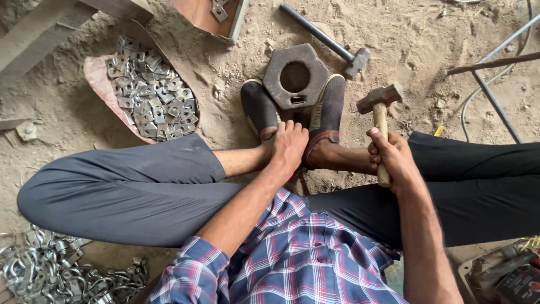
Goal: The person sits on the ground and uses a hammer to strike metal components placed on a large hexagonal nut acting as an anvil, shaping and aligning the small metal plates.
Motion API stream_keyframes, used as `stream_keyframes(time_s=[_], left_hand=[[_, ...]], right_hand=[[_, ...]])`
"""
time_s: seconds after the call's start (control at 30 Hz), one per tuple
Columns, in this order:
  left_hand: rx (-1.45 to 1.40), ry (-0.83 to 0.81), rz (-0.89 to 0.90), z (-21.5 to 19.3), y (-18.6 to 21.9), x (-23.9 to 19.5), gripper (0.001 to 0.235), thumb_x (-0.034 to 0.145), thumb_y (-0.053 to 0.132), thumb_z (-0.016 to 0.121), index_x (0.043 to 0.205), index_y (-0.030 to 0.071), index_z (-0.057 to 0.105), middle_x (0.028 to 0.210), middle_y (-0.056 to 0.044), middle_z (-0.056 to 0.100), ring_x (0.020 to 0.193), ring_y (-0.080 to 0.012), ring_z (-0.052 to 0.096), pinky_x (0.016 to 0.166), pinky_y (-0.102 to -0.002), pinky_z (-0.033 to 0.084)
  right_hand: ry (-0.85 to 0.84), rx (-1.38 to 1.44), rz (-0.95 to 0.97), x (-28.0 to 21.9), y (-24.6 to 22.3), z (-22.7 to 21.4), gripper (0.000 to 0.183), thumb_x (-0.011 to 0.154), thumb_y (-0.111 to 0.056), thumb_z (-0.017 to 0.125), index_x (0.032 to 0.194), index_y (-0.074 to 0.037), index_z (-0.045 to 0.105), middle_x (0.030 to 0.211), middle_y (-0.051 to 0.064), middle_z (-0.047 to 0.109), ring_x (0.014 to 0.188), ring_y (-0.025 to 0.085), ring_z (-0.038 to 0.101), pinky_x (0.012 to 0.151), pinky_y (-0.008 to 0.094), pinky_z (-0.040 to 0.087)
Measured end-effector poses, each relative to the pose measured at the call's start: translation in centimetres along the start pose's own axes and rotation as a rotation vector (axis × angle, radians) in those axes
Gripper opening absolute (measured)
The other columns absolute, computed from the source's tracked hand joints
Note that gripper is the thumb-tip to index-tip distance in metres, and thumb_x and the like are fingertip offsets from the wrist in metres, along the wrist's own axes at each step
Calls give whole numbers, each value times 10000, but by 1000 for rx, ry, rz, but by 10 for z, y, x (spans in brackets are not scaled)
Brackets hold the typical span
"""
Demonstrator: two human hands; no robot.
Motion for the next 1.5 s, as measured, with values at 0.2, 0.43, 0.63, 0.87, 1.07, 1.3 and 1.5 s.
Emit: stream_keyframes(time_s=[0.2,0.43,0.63,0.87,1.07,1.3,1.5], left_hand=[[-91,86,7,10,-7,16,98,880,96,767,922,168,716,994,-62,677,999,-268,637,914,-425,464],[-320,285,-64,-26,-42,5,187,689,93,800,868,103,747,931,-87,674,956,-313,614,842,-454,444],[-68,88,-45,5,-16,17,59,766,68,752,777,118,782,965,-79,698,1015,-256,590,904,-414,438],[-219,102,-47,-19,-30,14,119,714,206,818,757,102,779,937,-76,701,1011,-280,598,894,-432,436],[-792,13,-68,-24,-63,18,296,819,275,868,790,47,681,966,-122,682,955,-301,651,867,-431,509],[-1805,-220,-358,23,-65,37,315,900,253,773,914,24,557,976,-183,768,777,-213,773,619,-304,605],[-1711,143,-291,-28,-89,32,317,850,45,779,1040,65,526,999,-153,735,853,-168,740,689,-302,635]], right_hand=[[39,-28,-3,-3,1,-6,351,1036,-344,641,1079,-2,575,704,-26,517,520,45,438,459,222,402],[39,75,-4,0,2,-13,372,1037,-390,609,1148,-35,618,690,-44,499,516,29,442,453,198,374],[45,44,17,-3,0,-8,423,1043,-421,581,1196,-28,614,701,-48,502,518,21,437,450,200,391],[18,74,37,-3,4,-7,473,1043,-466,552,1204,-25,603,700,-46,477,515,16,428,459,203,431],[32,94,44,0,9,-14,487,1043,-487,547,1201,-28,595,705,-44,468,519,23,424,461,208,422],[20,65,59,-2,7,-5,452,1056,-465,504,1191,-44,597,710,-43,468,519,30,414,460,213,422],[28,-37,90,-2,9,-3,496,1047,-478,483,1226,-29,593,705,-38,462,518,41,398,446,230,417]])
Point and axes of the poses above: each hand's wrist, its own x-axis towards the middle knuckle, its own z-axis out of the palm, y = z × x, the point moved 10 cm from there along x, towards the middle knuckle
